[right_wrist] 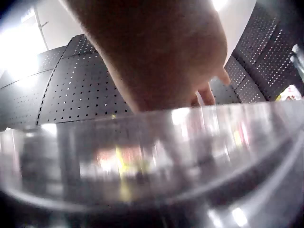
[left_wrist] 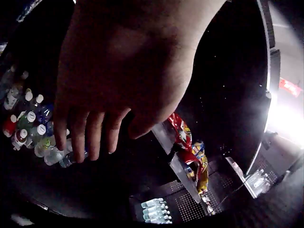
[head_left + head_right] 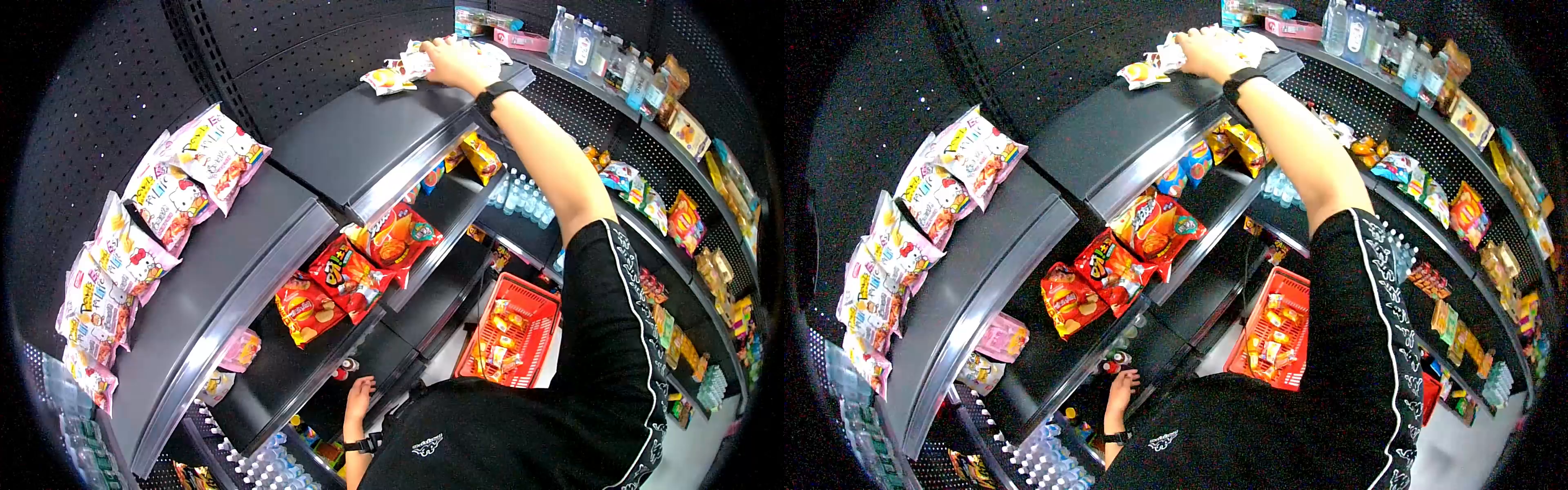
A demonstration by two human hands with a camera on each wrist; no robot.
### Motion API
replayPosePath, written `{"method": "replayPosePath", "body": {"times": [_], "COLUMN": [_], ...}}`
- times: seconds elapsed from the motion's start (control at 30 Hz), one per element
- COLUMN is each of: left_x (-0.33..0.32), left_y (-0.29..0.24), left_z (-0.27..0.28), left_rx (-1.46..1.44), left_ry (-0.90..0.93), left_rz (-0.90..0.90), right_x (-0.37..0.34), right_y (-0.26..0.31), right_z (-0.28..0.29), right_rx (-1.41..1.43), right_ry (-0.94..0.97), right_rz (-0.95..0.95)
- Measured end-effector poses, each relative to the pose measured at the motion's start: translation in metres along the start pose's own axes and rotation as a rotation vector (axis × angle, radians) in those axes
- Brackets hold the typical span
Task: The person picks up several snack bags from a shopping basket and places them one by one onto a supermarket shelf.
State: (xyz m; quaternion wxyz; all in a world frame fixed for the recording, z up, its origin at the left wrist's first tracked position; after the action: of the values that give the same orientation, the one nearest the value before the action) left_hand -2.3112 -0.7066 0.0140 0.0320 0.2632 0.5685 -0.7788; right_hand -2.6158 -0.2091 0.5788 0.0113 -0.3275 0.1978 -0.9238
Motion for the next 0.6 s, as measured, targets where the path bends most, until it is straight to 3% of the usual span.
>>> {"method": "replayPosePath", "body": {"times": [0.1,0.2,0.27,0.3,0.33,0.37,0.4,0.43,0.47,0.5,0.53,0.57,0.6], "left_x": [-0.001,0.012,0.025,0.037,0.044,0.056,0.06,0.065,0.073,0.082,0.09,0.095,0.101], "left_y": [0.008,-0.007,-0.008,-0.017,-0.022,-0.02,-0.029,-0.04,-0.042,-0.046,-0.05,-0.054,-0.059], "left_z": [-0.007,-0.022,-0.034,-0.042,-0.053,-0.064,-0.074,-0.085,-0.097,-0.108,-0.12,-0.13,-0.141], "left_rx": [-0.045,0.026,0.036,0.033,0.053,0.07,0.104,0.135,0.154,0.168,0.184,0.2,0.215], "left_ry": [0.022,0.086,0.142,0.166,0.21,0.277,0.32,0.36,0.402,0.447,0.494,0.539,0.559], "left_rz": [0.044,0.039,0.017,0.014,0.046,0.052,0.041,0.027,0.042,0.009,-0.023,-0.052,-0.055], "right_x": [-0.034,-0.124,-0.197,-0.237,-0.279,-0.325,-0.36,-0.408,-0.461,-0.509,-0.547,-0.598,-0.617], "right_y": [-0.01,-0.02,-0.022,-0.016,-0.008,-0.01,0.005,0.011,0.019,0.033,0.044,0.049,0.054], "right_z": [0.04,0.102,0.105,0.108,0.103,0.064,0.064,0.039,0.005,-0.024,-0.045,-0.085,-0.093], "right_rx": [0.017,0.111,0.341,0.389,0.403,0.526,0.735,0.742,0.815,1.053,1.13,1.102,0.895], "right_ry": [-0.11,-0.319,0.018,0.103,0.064,0.291,0.492,0.435,0.543,0.818,0.831,0.778,0.814], "right_rz": [0.016,0.073,-0.019,-0.129,-0.072,-0.11,-0.334,-0.326,-0.431,-0.612,-0.69,-0.615,-0.622]}}
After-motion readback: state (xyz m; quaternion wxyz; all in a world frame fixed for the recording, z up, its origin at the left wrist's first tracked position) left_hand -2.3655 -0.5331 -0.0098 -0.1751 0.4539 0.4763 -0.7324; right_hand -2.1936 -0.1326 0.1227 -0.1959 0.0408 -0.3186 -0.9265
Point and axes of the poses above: each hand's wrist, its own x-axis towards the middle knuckle, its own z-axis out of the back of the hand, y = z × x, the point moved 8 cm from there along x, towards the middle knuckle, and after that the axes turned 3 degrees about z, right-handed, at the moved point
